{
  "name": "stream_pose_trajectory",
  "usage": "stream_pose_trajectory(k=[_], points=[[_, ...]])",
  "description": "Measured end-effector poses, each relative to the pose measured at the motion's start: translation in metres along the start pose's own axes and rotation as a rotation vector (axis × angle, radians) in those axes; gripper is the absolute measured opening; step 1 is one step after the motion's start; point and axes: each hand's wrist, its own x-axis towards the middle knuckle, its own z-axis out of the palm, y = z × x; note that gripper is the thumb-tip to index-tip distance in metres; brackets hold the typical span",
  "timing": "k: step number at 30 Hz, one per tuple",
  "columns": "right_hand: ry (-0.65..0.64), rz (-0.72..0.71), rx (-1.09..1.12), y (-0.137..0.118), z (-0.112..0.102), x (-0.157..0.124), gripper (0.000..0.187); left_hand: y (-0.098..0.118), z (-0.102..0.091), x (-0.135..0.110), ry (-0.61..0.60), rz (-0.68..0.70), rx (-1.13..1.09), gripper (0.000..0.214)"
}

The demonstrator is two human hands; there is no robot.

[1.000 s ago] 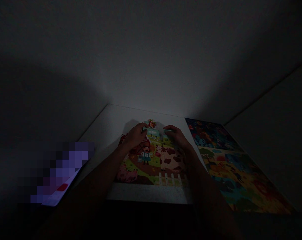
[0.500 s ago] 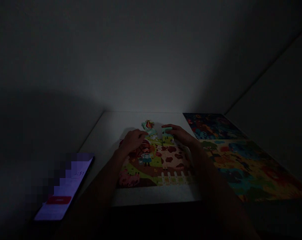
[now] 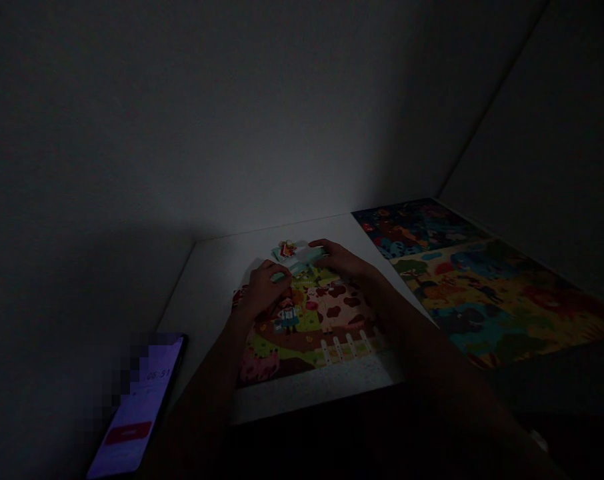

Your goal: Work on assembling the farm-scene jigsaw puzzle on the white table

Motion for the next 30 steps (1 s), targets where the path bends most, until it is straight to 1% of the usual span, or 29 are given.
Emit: stream_pose_trajectory(k=[3,5,9,13,15,17,20,22,26,30], points=[[-0.055,-0.022,0.036,0.005,-0.001,0.002,0.059,0.002,0.000,0.000,0.016,-0.039,0.047,0.007],[-0.044,-0.042,0.008,0.008,0.001,0.002,0.057,0.002,0.002,0.001,0.028,-0.064,0.057,0.005],[0.062,-0.105,-0.129,0.012,0.007,0.003,0.050,0.000,0.004,0.002,0.010,-0.061,0.002,0.012],[0.178,-0.163,-0.287,0.012,0.012,0.004,0.037,0.000,0.004,0.002,-0.018,-0.072,-0.025,0.019],[0.205,-0.165,-0.294,0.010,0.015,0.003,0.033,0.000,0.003,0.002,-0.014,-0.064,-0.045,0.022],[0.184,-0.135,-0.221,0.008,0.017,0.001,0.037,-0.001,0.002,0.002,-0.022,-0.043,-0.074,0.023],[0.095,-0.085,-0.085,0.006,0.018,-0.002,0.045,-0.002,0.003,0.001,-0.056,-0.008,-0.080,0.015],[0.058,-0.074,-0.054,0.005,0.017,-0.003,0.048,-0.003,0.003,0.001,-0.079,0.006,-0.073,0.013],[0.052,-0.065,-0.101,0.006,0.016,-0.003,0.048,0.000,0.003,-0.001,-0.090,0.011,-0.070,0.028],[0.056,-0.075,-0.101,0.009,0.016,0.000,0.041,0.004,0.001,-0.001,-0.079,-0.025,-0.055,0.038]])
